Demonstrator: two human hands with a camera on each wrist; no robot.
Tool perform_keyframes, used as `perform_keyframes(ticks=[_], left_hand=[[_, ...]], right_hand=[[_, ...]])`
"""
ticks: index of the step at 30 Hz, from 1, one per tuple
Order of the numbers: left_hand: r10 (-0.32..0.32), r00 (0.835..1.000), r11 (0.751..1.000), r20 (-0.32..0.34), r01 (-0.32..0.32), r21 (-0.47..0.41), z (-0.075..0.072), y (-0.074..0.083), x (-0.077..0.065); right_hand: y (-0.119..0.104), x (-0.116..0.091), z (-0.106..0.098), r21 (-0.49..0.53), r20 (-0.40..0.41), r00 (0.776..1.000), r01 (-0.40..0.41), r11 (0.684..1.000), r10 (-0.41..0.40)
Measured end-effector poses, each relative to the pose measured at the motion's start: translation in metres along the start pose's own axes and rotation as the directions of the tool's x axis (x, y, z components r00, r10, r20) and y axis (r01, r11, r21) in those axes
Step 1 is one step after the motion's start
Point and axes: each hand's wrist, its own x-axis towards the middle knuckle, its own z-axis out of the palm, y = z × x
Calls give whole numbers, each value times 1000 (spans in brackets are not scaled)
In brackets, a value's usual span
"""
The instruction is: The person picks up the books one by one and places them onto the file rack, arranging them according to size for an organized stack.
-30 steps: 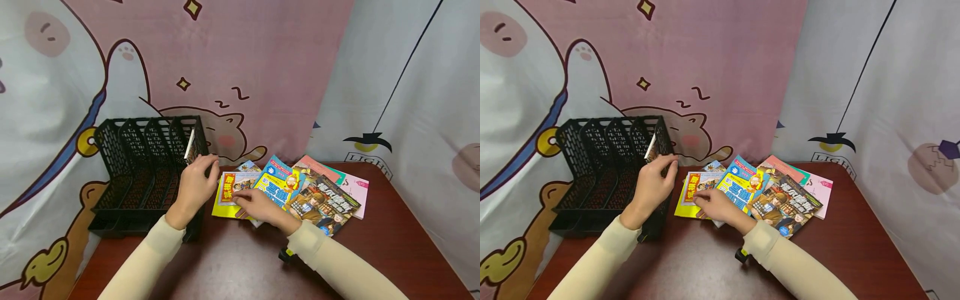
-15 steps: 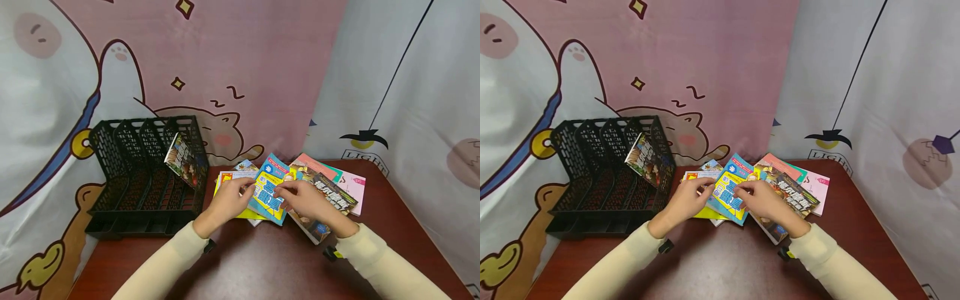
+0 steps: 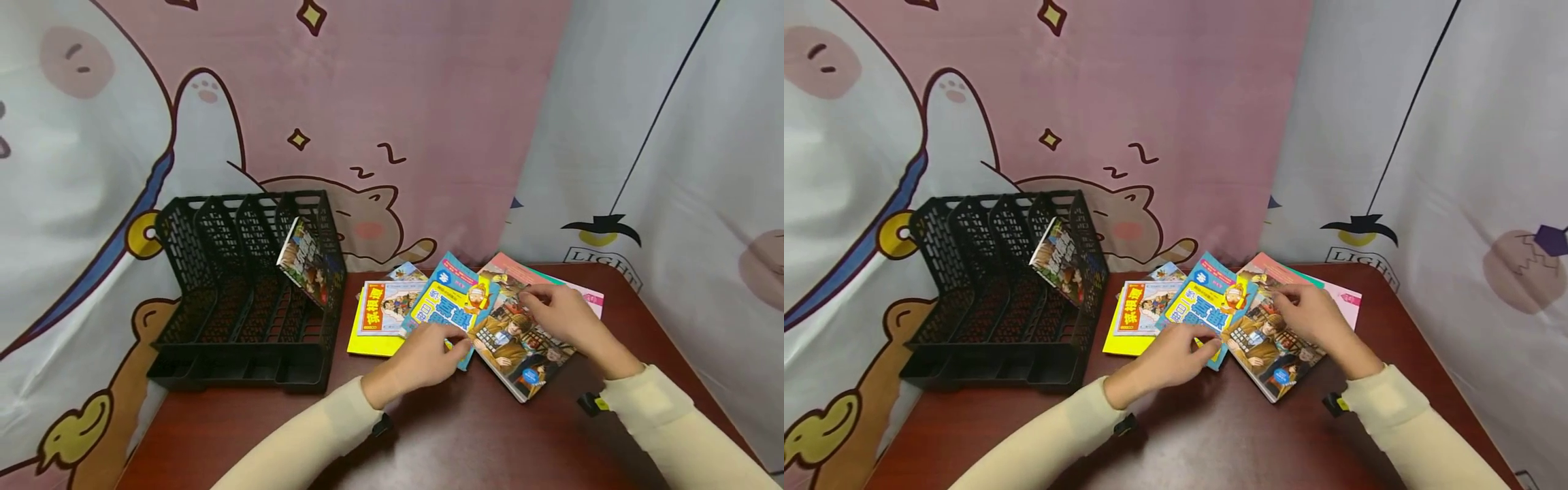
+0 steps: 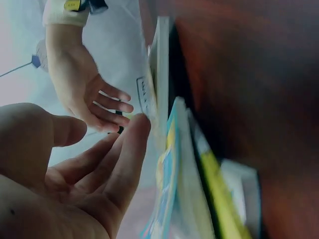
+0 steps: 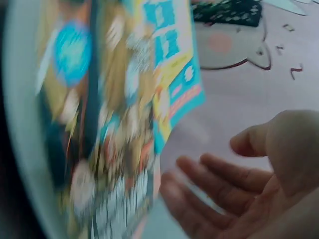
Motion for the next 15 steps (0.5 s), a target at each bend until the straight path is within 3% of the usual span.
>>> perform_keyframes(ticks=[3, 7, 12, 15], left_hand=[[-4, 1000, 1000, 15, 4, 8, 13, 3, 1], [-44, 996, 997, 76, 49, -60, 24, 6, 0], [-101, 975, 987, 200, 123, -102, 32, 10, -3], [-131, 966, 980, 223, 161, -119, 37, 11, -5]], right_hand=[[12, 1, -2, -99, -24, 999, -30, 995, 28], [24, 3, 1, -180, -22, 999, -51, 982, 47], [35, 5, 7, -244, -18, 999, -45, 969, 41], [39, 6, 9, -258, -15, 999, -47, 965, 44]])
